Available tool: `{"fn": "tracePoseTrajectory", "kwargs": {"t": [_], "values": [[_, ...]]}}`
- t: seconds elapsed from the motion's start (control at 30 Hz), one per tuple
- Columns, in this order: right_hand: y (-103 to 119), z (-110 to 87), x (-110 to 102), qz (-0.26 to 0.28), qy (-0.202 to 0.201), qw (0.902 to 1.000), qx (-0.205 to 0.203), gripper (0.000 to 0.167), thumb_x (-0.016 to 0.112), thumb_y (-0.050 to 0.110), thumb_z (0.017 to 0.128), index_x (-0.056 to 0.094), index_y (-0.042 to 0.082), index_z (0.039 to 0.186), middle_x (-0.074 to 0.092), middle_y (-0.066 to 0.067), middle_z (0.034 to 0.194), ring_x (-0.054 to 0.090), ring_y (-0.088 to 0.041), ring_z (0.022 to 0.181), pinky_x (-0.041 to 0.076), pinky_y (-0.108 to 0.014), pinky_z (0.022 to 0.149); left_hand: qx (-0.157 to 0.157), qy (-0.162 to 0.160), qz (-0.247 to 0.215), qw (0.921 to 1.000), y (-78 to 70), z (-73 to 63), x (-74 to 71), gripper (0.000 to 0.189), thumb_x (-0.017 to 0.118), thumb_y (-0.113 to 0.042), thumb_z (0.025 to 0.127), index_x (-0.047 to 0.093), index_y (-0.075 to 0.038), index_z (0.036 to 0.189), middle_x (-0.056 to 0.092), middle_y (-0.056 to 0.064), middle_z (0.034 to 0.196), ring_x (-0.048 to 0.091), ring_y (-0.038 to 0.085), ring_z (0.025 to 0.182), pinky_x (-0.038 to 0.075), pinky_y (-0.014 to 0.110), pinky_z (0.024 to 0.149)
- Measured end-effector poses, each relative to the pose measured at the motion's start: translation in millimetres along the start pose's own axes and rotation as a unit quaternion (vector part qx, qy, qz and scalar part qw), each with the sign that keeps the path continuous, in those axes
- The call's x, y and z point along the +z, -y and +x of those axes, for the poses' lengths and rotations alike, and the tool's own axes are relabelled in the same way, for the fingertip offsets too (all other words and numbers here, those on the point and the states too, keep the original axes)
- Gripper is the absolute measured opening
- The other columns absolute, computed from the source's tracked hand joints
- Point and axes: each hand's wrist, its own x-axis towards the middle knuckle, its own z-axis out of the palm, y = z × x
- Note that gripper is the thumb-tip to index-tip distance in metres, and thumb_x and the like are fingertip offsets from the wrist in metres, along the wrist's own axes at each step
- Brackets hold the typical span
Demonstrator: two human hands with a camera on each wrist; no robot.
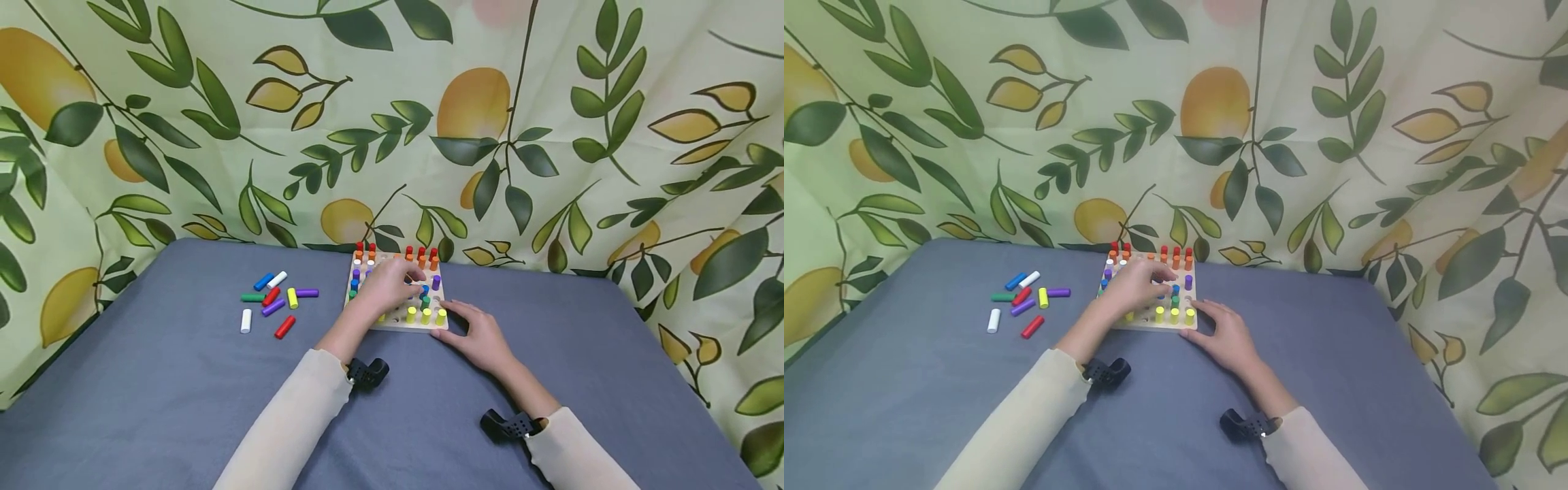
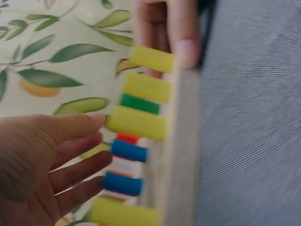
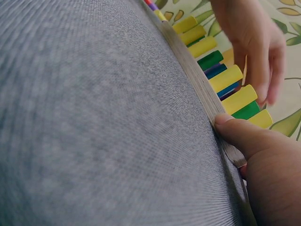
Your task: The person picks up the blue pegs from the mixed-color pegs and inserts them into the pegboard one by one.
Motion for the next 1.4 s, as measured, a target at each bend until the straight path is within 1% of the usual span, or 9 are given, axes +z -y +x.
{"fn": "tracePoseTrajectory", "kwargs": {"t": [0.2, 0.4, 0.5, 0.63, 0.8, 0.93, 1.03, 1.2, 1.4], "values": [[-2, -2.7, -1, -0.003, 0.000, 1.0000, 0.005, 0.064, 0.077, 0.047, 0.087, 0.061, 0.015, 0.140, 0.059, -0.020, 0.144, 0.052, -0.042, 0.137, 0.039, -0.064, 0.112, 0.007, -0.041, -0.040, 0.9983, 2.0, -14.5, -21.6, 0.015, 0.072, -0.022, 0.095, 0.078, -0.014, 0.107, 0.077, 0.000, 0.100, 0.069, 0.016, 0.097, 0.056, 0.036, 0.087], [-3, -3.8, -2, -0.010, 0.002, 0.9999, 0.012, 0.065, 0.077, 0.046, 0.087, 0.060, 0.016, 0.141, 0.057, -0.021, 0.145, 0.052, -0.044, 0.137, 0.039, -0.065, 0.112, 0.006, -0.073, -0.031, 0.9968, 10.4, -33.4, -47.8, 0.017, 0.072, -0.020, 0.095, 0.077, -0.010, 0.108, 0.077, 0.003, 0.102, 0.071, 0.020, 0.097, 0.058, 0.039, 0.089], [-3, -3.4, -2, -0.012, 0.003, 0.9999, 0.012, 0.065, 0.077, 0.046, 0.087, 0.060, 0.015, 0.141, 0.057, -0.021, 0.145, 0.051, -0.044, 0.137, 0.039, -0.065, 0.112, -0.017, -0.088, -0.005, 0.9960, 16.8, -42.1, -61.5, 0.018, 0.071, -0.020, 0.095, 0.077, -0.010, 0.110, 0.077, 0.005, 0.102, 0.071, 0.021, 0.097, 0.059, 0.039, 0.087], [-3, -4.0, -3, -0.013, 0.001, 0.9998, 0.014, 0.065, 0.077, 0.046, 0.087, 0.060, 0.015, 0.141, 0.057, -0.021, 0.146, 0.051, -0.044, 0.137, 0.038, -0.065, 0.112, -0.052, -0.103, 0.057, 0.9917, 31.9, -50.6, -80.0, 0.019, 0.070, -0.022, 0.096, 0.078, -0.011, 0.109, 0.077, 0.006, 0.101, 0.070, 0.022, 0.093, 0.057, 0.039, 0.077], [-4, -3.8, -4, -0.018, 0.000, 0.9997, 0.015, 0.065, 0.077, 0.048, 0.086, 0.061, 0.016, 0.141, 0.058, -0.020, 0.145, 0.052, -0.043, 0.137, 0.039, -0.065, 0.112, -0.077, -0.116, 0.098, 0.9854, 61.7, -64.3, -102.8, 0.020, 0.068, -0.021, 0.097, 0.076, -0.009, 0.110, 0.077, 0.010, 0.104, 0.073, 0.027, 0.095, 0.057, 0.044, 0.076], [-3, -1.5, -3, -0.018, 0.001, 0.9998, 0.011, 0.066, 0.077, 0.049, 0.087, 0.061, 0.017, 0.141, 0.058, -0.019, 0.145, 0.052, -0.043, 0.137, 0.039, -0.064, 0.112, -0.110, -0.130, 0.117, 0.9785, 83.2, -79.5, -116.9, 0.023, 0.067, -0.020, 0.097, 0.075, -0.007, 0.115, 0.076, 0.015, 0.110, 0.072, 0.033, 0.099, 0.056, 0.048, 0.077], [-2, -0.7, -1, -0.016, 0.004, 0.9998, 0.012, 0.065, 0.077, 0.048, 0.086, 0.061, 0.016, 0.141, 0.058, -0.019, 0.146, 0.051, -0.042, 0.138, 0.039, -0.064, 0.112, -0.137, -0.136, 0.125, 0.9731, 95.4, -87.4, -123.9, 0.025, 0.066, -0.020, 0.097, 0.073, -0.007, 0.118, 0.075, 0.018, 0.113, 0.070, 0.037, 0.099, 0.054, 0.048, 0.073], [-1, -0.9, 0, -0.013, 0.004, 0.9998, 0.013, 0.065, 0.078, 0.047, 0.086, 0.061, 0.016, 0.141, 0.058, -0.020, 0.145, 0.051, -0.042, 0.138, 0.038, -0.064, 0.113, -0.169, -0.142, 0.114, 0.9687, 112.7, -93.7, -130.7, 0.029, 0.065, -0.020, 0.097, 0.072, -0.005, 0.121, 0.073, 0.021, 0.116, 0.068, 0.039, 0.102, 0.052, 0.047, 0.073], [0, -0.8, 0, -0.010, 0.001, 0.9999, 0.012, 0.065, 0.077, 0.048, 0.086, 0.061, 0.017, 0.140, 0.058, -0.020, 0.145, 0.052, -0.041, 0.138, 0.039, -0.063, 0.113, -0.206, -0.120, 0.117, 0.9640, 127.9, -93.5, -131.9, 0.043, 0.063, -0.025, 0.098, 0.061, 0.000, 0.134, 0.065, 0.026, 0.130, 0.059, 0.048, 0.118, 0.050, 0.057, 0.088]]}}
